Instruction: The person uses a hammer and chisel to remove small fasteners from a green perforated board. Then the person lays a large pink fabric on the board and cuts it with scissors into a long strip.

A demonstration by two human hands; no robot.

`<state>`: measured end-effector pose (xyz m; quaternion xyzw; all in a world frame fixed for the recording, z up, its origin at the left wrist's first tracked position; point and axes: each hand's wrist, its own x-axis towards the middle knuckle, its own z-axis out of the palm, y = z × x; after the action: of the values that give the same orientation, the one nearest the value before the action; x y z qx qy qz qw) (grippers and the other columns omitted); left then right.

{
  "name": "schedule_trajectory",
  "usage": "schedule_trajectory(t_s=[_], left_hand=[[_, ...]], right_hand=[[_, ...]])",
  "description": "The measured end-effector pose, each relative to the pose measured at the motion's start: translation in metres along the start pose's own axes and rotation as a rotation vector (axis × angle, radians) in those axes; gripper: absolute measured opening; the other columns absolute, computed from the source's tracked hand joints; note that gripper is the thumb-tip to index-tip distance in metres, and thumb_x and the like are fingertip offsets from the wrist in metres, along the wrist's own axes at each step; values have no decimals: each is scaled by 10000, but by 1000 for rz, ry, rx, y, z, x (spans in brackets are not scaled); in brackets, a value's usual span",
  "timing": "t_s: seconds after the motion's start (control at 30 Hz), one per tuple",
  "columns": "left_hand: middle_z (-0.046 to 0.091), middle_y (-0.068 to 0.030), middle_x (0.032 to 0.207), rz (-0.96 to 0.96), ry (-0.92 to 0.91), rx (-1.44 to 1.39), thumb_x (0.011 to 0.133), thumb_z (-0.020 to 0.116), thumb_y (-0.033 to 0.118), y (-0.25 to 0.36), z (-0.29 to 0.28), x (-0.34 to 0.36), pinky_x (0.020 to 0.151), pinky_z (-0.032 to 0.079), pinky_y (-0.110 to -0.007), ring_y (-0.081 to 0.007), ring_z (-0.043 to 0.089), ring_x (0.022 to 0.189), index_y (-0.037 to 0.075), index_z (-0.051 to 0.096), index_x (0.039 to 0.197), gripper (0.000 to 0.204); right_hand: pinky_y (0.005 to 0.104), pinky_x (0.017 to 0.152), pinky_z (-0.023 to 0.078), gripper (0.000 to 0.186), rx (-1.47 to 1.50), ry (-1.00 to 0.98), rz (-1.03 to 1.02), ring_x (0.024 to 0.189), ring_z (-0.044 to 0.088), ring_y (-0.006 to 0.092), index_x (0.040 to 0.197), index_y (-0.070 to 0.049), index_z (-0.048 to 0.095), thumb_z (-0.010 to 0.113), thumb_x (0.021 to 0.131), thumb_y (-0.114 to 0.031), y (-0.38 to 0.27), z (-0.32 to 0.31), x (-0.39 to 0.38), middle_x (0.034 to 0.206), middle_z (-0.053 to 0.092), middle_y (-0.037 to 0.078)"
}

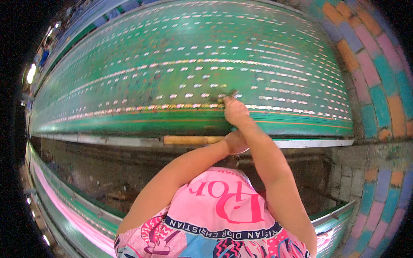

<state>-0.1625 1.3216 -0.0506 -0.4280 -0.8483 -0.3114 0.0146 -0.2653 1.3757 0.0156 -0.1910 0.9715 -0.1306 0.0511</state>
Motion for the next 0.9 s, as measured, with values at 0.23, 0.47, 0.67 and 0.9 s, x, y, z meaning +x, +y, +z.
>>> schedule_trajectory(t_s=[0.23,0.47,0.67,0.9], left_hand=[[756,-228,1244,3,-177,-56,997,598,157,22,-47,15,1025,586,-523,-397,741,1175,43,688,1286,324],[726,-183,1028,50,-40,-107,909,664,39,13,-55,15,919,592,-534,-415,722,1019,68,639,1198,291],[704,-181,1144,87,-123,-25,899,703,-8,16,-49,19,978,573,-527,-419,697,1115,76,563,1325,456],[691,-170,1120,140,-83,-53,893,713,-14,14,-52,20,972,571,-514,-402,688,1106,72,565,1282,425]], right_hand=[[583,857,581,287,314,243,247,975,760,446,1160,-68,650,710,880,-50,46,-48,-57,1041,764,245],[450,853,631,354,390,644,334,968,798,388,1343,-57,749,778,997,-121,69,-40,-221,1030,797,193],[463,828,629,400,234,540,394,947,783,357,1221,-96,753,812,826,-74,16,-3,-284,1016,793,130],[452,747,582,375,106,548,344,814,742,292,1164,-108,745,785,790,-109,1,6,-274,886,738,68]])
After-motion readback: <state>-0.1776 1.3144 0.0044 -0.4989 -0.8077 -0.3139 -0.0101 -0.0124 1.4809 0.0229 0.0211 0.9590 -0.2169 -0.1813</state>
